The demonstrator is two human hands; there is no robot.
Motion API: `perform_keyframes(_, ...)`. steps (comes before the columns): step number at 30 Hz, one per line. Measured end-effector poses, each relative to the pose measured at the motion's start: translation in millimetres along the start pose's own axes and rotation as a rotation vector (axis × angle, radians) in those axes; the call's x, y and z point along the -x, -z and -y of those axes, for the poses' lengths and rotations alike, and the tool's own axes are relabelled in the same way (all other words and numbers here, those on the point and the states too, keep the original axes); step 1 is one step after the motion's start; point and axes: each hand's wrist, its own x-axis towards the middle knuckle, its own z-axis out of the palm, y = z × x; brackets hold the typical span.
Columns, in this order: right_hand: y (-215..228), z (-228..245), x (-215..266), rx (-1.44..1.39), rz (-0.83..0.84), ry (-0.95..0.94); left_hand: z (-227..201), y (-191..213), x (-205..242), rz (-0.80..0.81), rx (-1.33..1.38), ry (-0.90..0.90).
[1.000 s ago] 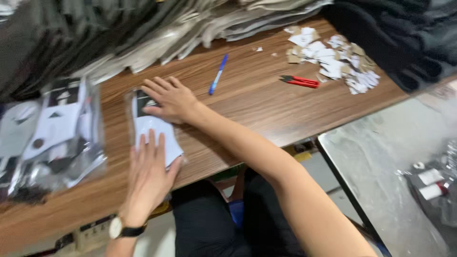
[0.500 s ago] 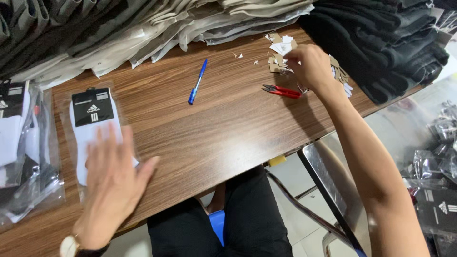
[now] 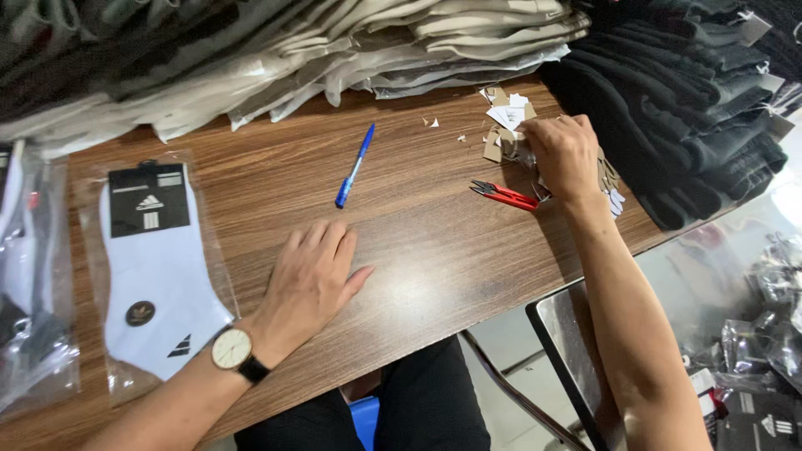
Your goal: The person uses a blue pen to trace a shape onto a small white paper piece, then uses red pliers to cut the paper along the traced lines. They repeat this process with additional paper pieces, placing the cut shapes on the table.
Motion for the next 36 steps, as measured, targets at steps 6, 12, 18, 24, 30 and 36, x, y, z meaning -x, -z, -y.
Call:
perform_keyframes(6, 14, -1, -8, -0.017, -0.062, -0.047, 6, -5, 10, 0.022, 0.045, -0.005)
perform_keyframes(12, 20, -5, -8, -0.337, -0.042, -0.201, 4, -4, 10, 0.003, 0.012, -0.009)
perform_keyframes(18, 30, 0, -15, -0.501, -0.016, -0.291, 5, -7, 15, -0.045, 0.011, -0.024)
perform_keyframes(24, 39, 46, -38, -0.930, 0.131, -0.436, 7, -10, 15, -0.133, 0.123, -0.031)
perform_keyframes(30, 46, 181, -32, -1.181, 0.440, -0.401, 4, -1, 17, 0.005, 0.785, 0.302)
perform_keyframes(36, 42, 215, -38, -0.859, 0.279, 0.189, 7, -5, 20, -0.031, 0.854, 0.468)
